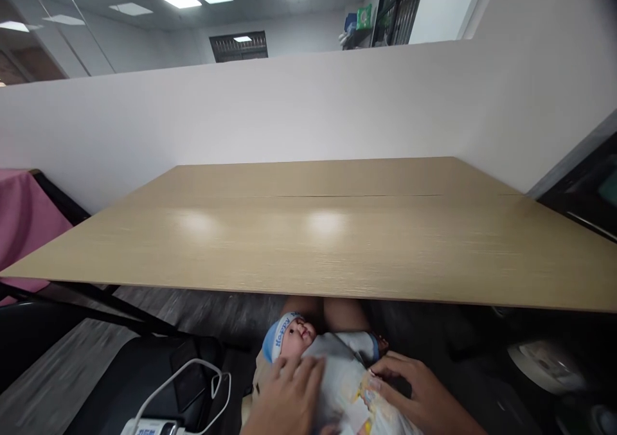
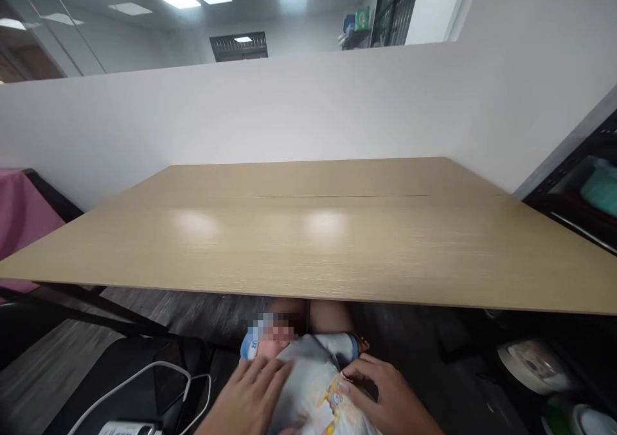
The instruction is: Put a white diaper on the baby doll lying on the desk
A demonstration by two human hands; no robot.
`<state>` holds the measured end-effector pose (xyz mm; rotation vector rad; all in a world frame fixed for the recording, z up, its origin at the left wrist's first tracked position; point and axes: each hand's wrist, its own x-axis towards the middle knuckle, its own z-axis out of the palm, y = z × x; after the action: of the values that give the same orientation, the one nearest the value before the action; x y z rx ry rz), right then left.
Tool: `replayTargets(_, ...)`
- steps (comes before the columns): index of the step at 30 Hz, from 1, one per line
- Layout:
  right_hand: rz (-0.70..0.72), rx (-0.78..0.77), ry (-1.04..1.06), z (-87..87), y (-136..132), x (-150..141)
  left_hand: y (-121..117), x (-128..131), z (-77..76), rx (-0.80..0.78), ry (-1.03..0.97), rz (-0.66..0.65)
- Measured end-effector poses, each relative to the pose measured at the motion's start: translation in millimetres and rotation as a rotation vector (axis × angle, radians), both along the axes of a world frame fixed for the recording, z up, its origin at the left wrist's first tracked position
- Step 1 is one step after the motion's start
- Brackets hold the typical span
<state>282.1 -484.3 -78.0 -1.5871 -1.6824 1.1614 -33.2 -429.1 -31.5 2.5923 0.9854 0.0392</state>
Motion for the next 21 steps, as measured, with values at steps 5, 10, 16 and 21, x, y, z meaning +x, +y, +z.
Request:
replayTargets(5,0.052,0.102,-0.072,-8.1,2,1,29,72,-10.5,-0.257,-0.371,-0.376)
replayTargets(10,-0.018,0.153,-0.148,-32.5,7,14,22,66,-39.7,-0.309,-0.425,-0.372)
replayTargets(16,-0.082,0.173,-0.122,-18.2,15,10,21,50,-28.6,-0.348,-0.441,-0.305)
replayTargets(21,0.222,0.089,-0.042,28.4,11,-25,35,16,-14.0,-0.667,-0.344,-0.325)
